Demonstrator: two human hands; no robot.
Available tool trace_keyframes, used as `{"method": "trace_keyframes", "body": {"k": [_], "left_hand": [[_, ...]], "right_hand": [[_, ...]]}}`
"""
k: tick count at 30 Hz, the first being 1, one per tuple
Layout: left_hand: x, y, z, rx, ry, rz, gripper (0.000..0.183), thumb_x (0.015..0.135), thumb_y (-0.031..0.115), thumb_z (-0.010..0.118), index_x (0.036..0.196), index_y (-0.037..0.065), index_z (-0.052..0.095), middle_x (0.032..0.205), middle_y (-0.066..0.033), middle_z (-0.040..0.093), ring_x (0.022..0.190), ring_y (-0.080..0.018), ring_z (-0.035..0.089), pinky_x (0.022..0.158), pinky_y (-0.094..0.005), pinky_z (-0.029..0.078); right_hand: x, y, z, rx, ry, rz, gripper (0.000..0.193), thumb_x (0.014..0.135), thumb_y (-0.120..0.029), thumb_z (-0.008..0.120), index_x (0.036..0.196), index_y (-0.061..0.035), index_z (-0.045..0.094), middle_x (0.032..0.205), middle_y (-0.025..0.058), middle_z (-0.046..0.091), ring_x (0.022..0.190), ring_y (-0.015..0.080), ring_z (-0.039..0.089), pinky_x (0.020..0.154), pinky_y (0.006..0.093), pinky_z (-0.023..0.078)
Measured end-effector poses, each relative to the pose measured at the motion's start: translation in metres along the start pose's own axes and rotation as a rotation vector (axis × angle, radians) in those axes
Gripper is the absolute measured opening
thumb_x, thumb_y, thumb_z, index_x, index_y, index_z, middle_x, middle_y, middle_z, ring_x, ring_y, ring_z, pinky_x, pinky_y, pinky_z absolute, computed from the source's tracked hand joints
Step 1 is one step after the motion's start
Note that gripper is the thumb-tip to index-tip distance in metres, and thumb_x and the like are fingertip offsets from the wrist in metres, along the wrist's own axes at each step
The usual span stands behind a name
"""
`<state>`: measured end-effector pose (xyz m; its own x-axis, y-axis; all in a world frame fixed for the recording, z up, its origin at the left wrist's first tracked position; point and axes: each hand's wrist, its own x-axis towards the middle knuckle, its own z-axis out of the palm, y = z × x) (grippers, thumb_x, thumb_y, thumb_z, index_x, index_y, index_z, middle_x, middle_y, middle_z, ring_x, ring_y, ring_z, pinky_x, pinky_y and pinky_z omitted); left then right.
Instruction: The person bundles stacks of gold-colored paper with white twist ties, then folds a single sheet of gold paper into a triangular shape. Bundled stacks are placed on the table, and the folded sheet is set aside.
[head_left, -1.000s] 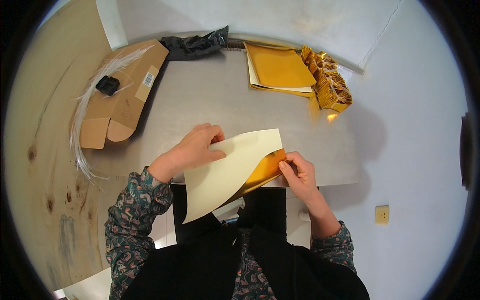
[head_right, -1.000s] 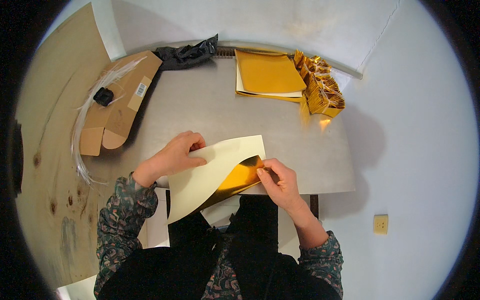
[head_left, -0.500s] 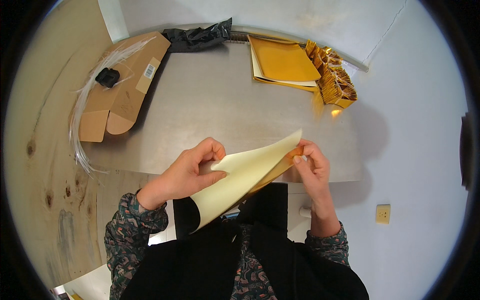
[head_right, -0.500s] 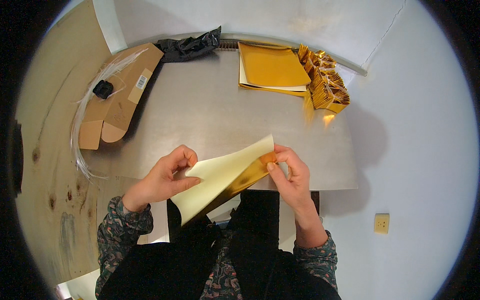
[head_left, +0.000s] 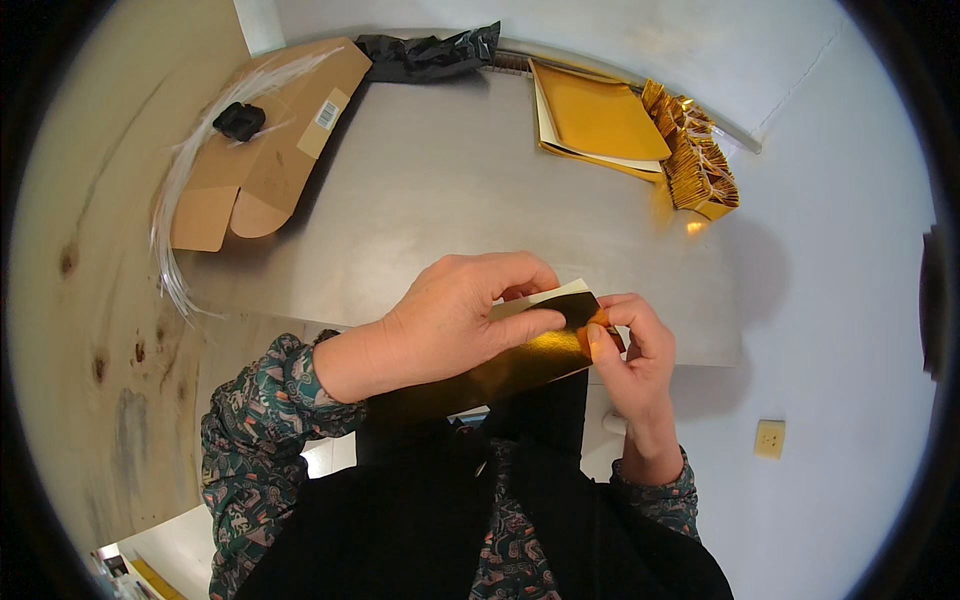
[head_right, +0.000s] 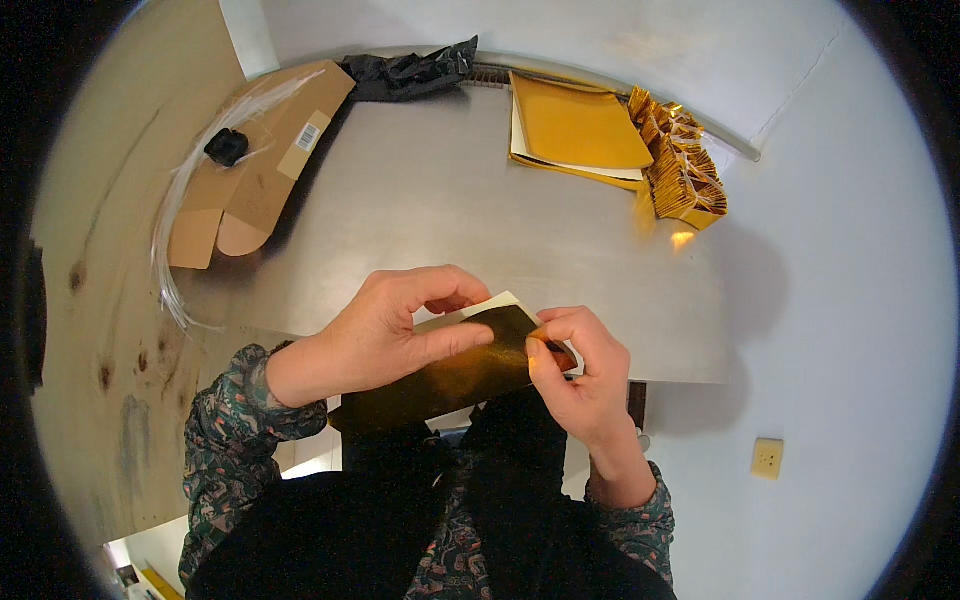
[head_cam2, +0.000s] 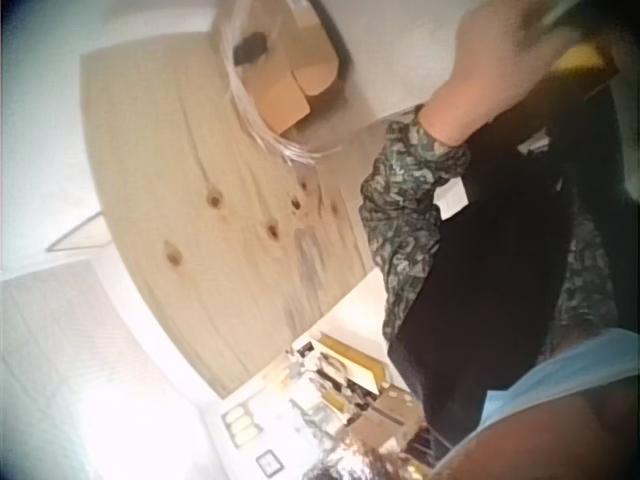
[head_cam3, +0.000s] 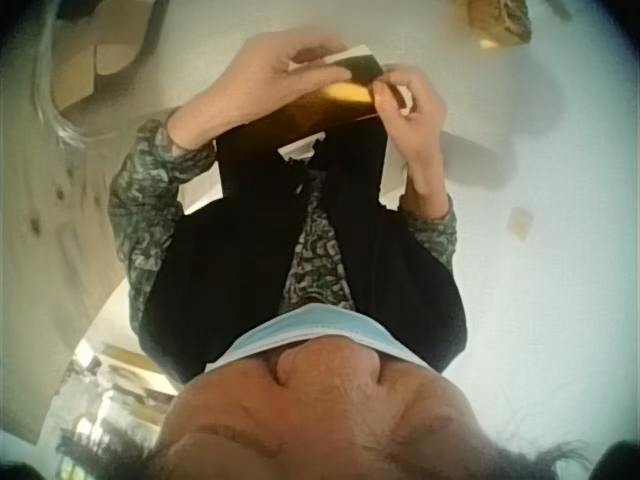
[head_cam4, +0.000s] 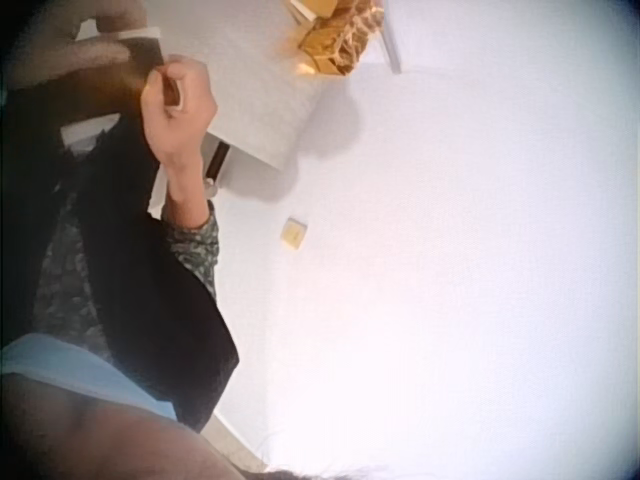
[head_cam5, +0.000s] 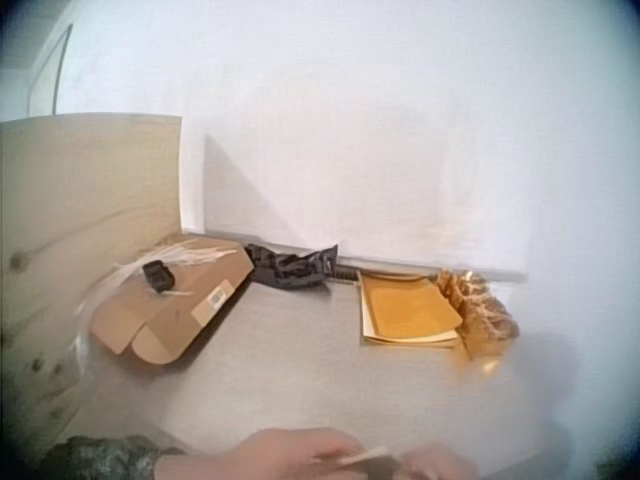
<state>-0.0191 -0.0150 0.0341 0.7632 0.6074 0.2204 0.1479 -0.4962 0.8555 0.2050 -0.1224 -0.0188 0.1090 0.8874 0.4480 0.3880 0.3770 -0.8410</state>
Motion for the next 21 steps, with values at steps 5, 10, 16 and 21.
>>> {"method": "trace_keyframes", "body": {"k": [5,10,16,21], "left_hand": [[-0.004,0.007,0.002,-0.134,0.027,-0.089,0.012,0.098,0.009,0.075,0.105,0.0,0.073,0.085,-0.0021,0.07,0.076,-0.0079,0.06,0.07,-0.0248,0.051],[-0.013,0.015,0.005,-0.161,0.017,-0.106,0.01,0.098,0.009,0.073,0.103,0.0,0.072,0.081,-0.0039,0.069,0.071,-0.0092,0.059,0.065,-0.0256,0.05],[-0.02,0.02,0.001,-0.177,-0.041,-0.078,0.011,0.099,0.007,0.072,0.108,0.0,0.073,0.088,-0.0041,0.072,0.077,-0.0083,0.062,0.069,-0.0251,0.052],[-0.024,0.023,-0.002,-0.167,-0.052,-0.061,0.011,0.099,0.006,0.072,0.108,0.001,0.073,0.088,-0.0054,0.072,0.077,-0.0094,0.064,0.069,-0.0255,0.053]], "right_hand": [[0.004,-0.026,-0.005,-0.039,-0.031,-0.02,0.014,0.09,0.001,0.069,0.103,0.0,0.065,0.104,0.0102,0.071,0.082,0.0122,0.062,0.075,0.0258,0.051],[0.014,-0.053,-0.011,-0.022,-0.041,-0.025,0.024,0.087,0.003,0.071,0.111,0.0005,0.067,0.102,0.0098,0.072,0.094,0.0178,0.068,0.089,0.0318,0.053],[0.025,-0.062,-0.006,-0.08,-0.11,-0.028,0.017,0.086,0.003,0.075,0.101,-0.0037,0.071,0.092,0.0056,0.071,0.084,0.0174,0.065,0.08,0.0302,0.049],[0.028,-0.064,-0.004,-0.082,-0.123,-0.017,0.016,0.084,0.004,0.076,0.096,-0.0055,0.071,0.084,0.0026,0.069,0.078,0.0167,0.062,0.076,0.0303,0.047]]}}
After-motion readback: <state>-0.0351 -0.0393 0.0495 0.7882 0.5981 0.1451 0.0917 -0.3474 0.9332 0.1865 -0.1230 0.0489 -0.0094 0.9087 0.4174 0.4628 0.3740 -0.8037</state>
